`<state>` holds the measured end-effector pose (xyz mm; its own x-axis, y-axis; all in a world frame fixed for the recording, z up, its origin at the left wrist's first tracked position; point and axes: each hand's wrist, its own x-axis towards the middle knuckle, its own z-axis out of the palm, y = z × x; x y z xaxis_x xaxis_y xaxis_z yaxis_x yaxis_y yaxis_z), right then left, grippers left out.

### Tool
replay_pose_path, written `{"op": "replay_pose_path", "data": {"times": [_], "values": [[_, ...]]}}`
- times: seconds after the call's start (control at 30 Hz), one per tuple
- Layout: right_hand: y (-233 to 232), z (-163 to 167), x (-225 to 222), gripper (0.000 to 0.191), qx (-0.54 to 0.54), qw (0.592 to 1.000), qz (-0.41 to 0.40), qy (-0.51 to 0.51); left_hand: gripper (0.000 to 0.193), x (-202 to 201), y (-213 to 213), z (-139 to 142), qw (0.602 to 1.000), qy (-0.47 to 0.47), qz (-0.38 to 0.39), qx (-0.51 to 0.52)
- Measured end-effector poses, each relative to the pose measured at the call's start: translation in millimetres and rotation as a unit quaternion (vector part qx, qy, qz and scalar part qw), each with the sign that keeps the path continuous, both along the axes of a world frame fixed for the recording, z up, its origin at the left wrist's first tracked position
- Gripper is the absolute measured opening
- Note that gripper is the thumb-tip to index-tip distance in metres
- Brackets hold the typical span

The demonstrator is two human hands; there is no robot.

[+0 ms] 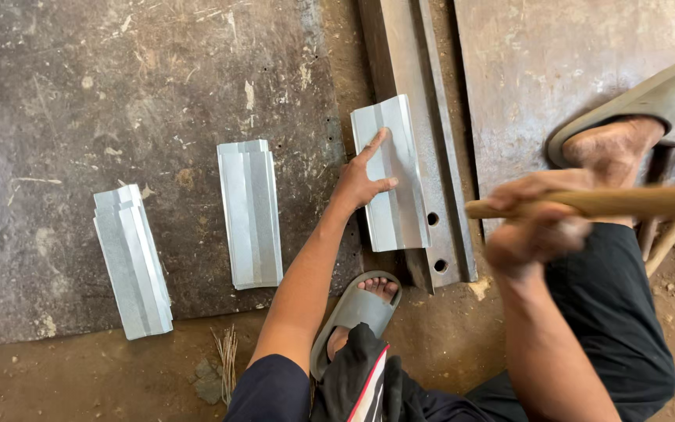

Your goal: The person places rectangular metal sheets on a metal bending jig and uses a wooden mallet to strike and bend them into a V-shape. The person repeatedly repositions the sheets and strikes them along the bend line to form the desired shape.

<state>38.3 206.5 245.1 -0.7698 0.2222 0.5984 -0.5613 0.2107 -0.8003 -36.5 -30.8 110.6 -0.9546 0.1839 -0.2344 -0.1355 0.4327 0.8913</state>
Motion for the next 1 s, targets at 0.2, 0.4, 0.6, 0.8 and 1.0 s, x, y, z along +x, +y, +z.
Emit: {"op": "replay_pose_path", "data": {"times": [0.2,0.4,0.6,0.8,1.0], "values": [[15,-60,-16,0.059,0.143,0.842,0.017,-0.52,0.114,-5,0,-8,0.998,0.052,-0.009,0.021],[17,-107,22,0.066,0.278,0.804,0.036,-0.524,0.11,3,4,-11,0.999,0.05,0.008,-0.008],[6,-120,35,0.064,0.176,0.785,0.053,-0.592,0.105,33,5,2,0.997,-0.007,0.033,-0.063],[-1,-110,34,0.061,0.12,0.789,0.04,-0.601,0.116,48,16,14,0.999,0.033,0.01,-0.036],[14,-123,57,0.06,0.141,0.789,0.021,-0.597,0.118,42,22,8,0.997,-0.027,0.014,-0.068]]}}
